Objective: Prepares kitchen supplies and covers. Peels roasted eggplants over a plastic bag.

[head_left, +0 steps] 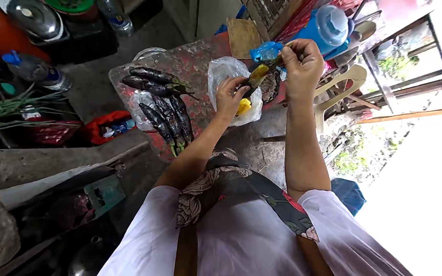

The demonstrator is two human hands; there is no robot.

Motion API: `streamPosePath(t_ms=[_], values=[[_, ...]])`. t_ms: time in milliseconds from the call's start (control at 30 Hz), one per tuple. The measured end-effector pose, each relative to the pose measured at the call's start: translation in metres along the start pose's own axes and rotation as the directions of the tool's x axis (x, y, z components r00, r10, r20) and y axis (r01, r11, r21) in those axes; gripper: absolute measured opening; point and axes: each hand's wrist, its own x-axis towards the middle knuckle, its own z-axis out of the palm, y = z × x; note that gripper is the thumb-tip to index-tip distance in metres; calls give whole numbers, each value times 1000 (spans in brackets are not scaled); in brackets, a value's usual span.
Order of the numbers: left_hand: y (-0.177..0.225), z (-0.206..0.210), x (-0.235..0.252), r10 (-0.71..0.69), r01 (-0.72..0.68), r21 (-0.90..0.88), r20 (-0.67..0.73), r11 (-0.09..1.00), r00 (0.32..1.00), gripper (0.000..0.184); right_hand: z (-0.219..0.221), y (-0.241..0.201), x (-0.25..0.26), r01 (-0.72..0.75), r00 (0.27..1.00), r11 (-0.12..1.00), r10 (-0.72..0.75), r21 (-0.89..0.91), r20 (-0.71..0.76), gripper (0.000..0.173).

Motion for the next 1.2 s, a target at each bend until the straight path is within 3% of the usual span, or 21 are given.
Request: streamPosePath(t_ms=[533, 767, 867, 933, 1000, 1100, 1200], values=[[-9, 2, -6, 86, -89, -23, -102, 996, 991, 14, 6, -4, -4, -92, 981, 995, 86, -25, -172, 5], [-24, -1, -11, -33, 34, 41, -30, 999, 999, 19, 3, -1, -2, -129, 977, 991, 120, -42, -174, 5], [-31, -3, -10, -137, 107, 234, 112, 966, 984, 20, 1, 3, 0, -127, 976, 991, 117, -46, -182, 4], [-34, -4, -8, -238, 127, 374, 268, 919, 934, 22, -2, 4, 0, -135, 978, 989, 123, -58, -169, 5], [-36, -3, -6, -288, 133, 421, 331, 897, 899, 17, -3, 7, -1, -138, 979, 989, 126, -62, -160, 7], [-29, -1, -4, -234, 171, 250, 249, 953, 940, 16, -6, 10, -2, -145, 977, 988, 136, -45, -162, 7], [-22, 5, 0, -70, 72, -9, 160, 997, 985, 28, -8, 9, -4, -151, 978, 988, 144, -34, -152, 6]])
